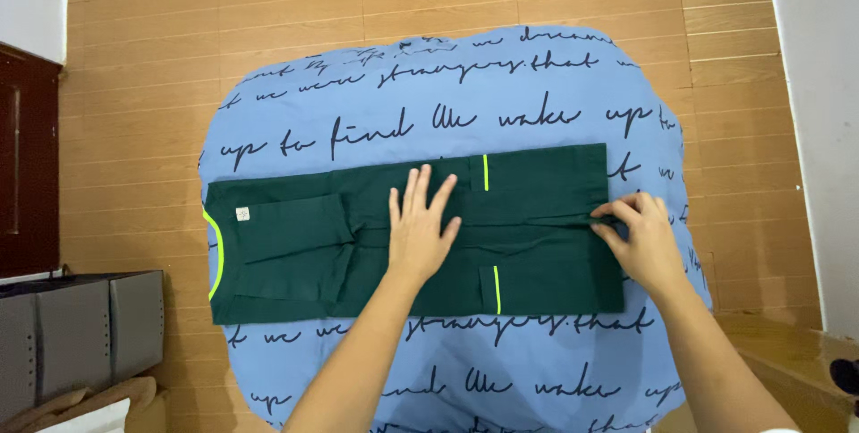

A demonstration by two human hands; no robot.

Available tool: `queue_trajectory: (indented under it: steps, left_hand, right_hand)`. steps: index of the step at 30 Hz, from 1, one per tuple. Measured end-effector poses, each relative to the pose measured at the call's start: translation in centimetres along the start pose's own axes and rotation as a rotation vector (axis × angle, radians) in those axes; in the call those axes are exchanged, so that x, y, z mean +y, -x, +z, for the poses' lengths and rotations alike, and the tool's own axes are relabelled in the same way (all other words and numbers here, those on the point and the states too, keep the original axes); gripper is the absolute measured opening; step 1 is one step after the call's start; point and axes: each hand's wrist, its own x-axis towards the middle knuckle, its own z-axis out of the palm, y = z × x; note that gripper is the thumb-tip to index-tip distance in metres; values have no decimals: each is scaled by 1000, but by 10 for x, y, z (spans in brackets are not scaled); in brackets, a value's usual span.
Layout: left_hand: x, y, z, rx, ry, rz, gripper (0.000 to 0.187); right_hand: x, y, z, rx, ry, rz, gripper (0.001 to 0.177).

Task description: The person picks up a green shirt from a pile of clothes, spreads it out on a blue ottoman to fold it by hand, and then places the folded shirt inside an open suitcase.

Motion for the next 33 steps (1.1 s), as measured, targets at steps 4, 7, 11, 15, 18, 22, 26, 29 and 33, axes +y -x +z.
queue_trajectory:
  steps: [4,7,11,15,18,22,26,29,33]
  left_hand:
    - [7,4,8,-54,2,26,69]
    - [5,6,16,-67,-41,19,66]
    - [2,5,23,-84,-115,15,64]
    - [2,4,25,-90,-116,7,64]
    - [3,4,26,-109,-142,-16,65]
    - [4,5,27,-102,-146,-7,65]
    - [6,5,25,-93,-180,-9,64]
    - [10,4,22,-86,-140,-27,65]
    - [18,18,16,119,52,11,53]
  right_hand:
    - [15,-7,3,-31,-31,49,22]
    - [25,-10,4,-65,-129,183,21]
    - [33,-10,5,-28,-50,25,22]
    - [33,-8,7,6,25,-6,29]
    - [24,-9,15,119,26,24,64]
    - [6,-11,29,80,169,182,70]
    - [6,-12,34,101,193,199,60]
    - [6,-6,36,209,58,121,52]
    - [-25,20,28,277,61,113,30]
